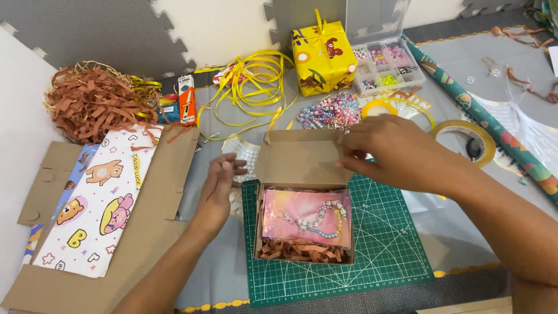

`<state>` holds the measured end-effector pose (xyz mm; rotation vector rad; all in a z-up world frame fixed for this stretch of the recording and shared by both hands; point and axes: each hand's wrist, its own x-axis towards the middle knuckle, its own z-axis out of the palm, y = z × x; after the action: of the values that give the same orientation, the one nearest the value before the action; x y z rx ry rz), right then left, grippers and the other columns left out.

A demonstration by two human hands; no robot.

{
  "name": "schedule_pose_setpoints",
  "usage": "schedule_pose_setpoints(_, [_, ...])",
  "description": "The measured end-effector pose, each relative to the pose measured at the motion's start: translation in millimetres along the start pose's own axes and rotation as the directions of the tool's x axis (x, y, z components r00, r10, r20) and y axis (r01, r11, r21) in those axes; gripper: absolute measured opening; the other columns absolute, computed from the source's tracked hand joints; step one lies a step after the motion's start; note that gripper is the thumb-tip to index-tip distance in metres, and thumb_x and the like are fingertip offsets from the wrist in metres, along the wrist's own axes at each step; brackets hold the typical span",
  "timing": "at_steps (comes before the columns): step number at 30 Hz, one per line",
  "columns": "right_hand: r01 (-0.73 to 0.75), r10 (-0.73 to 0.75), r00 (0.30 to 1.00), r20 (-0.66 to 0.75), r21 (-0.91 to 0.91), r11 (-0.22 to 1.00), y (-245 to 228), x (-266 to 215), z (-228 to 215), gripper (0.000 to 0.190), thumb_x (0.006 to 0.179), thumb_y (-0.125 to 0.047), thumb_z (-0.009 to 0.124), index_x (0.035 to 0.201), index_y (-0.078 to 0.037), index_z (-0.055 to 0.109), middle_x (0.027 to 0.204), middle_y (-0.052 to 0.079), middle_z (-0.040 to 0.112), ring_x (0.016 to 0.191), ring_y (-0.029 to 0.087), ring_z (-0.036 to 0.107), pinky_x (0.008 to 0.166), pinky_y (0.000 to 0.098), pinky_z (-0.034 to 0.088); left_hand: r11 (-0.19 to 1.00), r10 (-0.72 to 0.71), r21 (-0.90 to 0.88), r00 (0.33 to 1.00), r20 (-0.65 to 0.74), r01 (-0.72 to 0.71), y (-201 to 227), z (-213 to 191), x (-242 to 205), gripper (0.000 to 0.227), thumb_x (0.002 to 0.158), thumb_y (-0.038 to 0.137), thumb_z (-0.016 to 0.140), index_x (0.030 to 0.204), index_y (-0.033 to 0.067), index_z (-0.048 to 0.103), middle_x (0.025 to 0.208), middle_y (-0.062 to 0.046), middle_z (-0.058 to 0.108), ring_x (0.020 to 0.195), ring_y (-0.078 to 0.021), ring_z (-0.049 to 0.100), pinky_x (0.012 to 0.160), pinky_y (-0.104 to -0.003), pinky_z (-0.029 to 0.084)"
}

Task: Folding a cardboard box, filling it with shredded paper, placing a keychain inside, and wrapping it in paper.

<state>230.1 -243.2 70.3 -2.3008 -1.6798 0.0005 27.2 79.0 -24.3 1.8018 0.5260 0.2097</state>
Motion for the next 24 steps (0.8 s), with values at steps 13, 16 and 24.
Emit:
schedule_pose_setpoints(13, [-0.62, 0.438, 0.764, 0.474, 0.352, 0.701, -37, -26, 49, 0.038, 0.108, -0.043, 0.077, 0.129, -0.013, 0.085, 0.116, 0.016, 0.098, 0.123, 0.038, 0.091, 0.105, 0.0556, 0.07, 0.861, 0.21, -0.487, 0.974, 0.079, -0.147, -51, 45, -6, 0.063, 0.123, 0.036, 0.05, 0.178, 0.0052, 0.045, 0.152, -0.022, 0.073, 0.134, -0.0287, 0.068, 0.118, -0.049, 0.057])
schedule_pose_setpoints(16, [-0.583, 0.465, 0.81, 0.357, 0.573, 0.576, -24, -19, 77, 0.047, 0.104, -0.043, 0.083, 0.137, -0.01, 0.073, 0.128, 0.018, 0.095, 0.129, 0.041, 0.088, 0.112, 0.0601, 0.066, 0.811, 0.232, -0.558, 0.972, 0.035, -0.174, -52, 42, -4, 0.065, 0.122, 0.034, 0.052, 0.18, 0.0069, 0.039, 0.152, -0.019, 0.072, 0.135, -0.0259, 0.067, 0.119, -0.049, 0.056])
schedule_pose_setpoints(24, [-0.202, 0.396, 0.917, 0.048, 0.911, 0.359, -2, -1, 116, 0.063, 0.106, -0.009, 0.076, 0.166, -0.005, 0.059, 0.127, 0.025, 0.089, 0.127, 0.037, 0.082, 0.118, 0.0619, 0.056, 0.748, 0.25, -0.635, 0.968, -0.003, -0.195, -60, 37, 8, 0.071, 0.119, 0.027, 0.056, 0.183, 0.0114, 0.029, 0.157, -0.018, 0.068, 0.141, -0.0271, 0.066, 0.121, -0.051, 0.055])
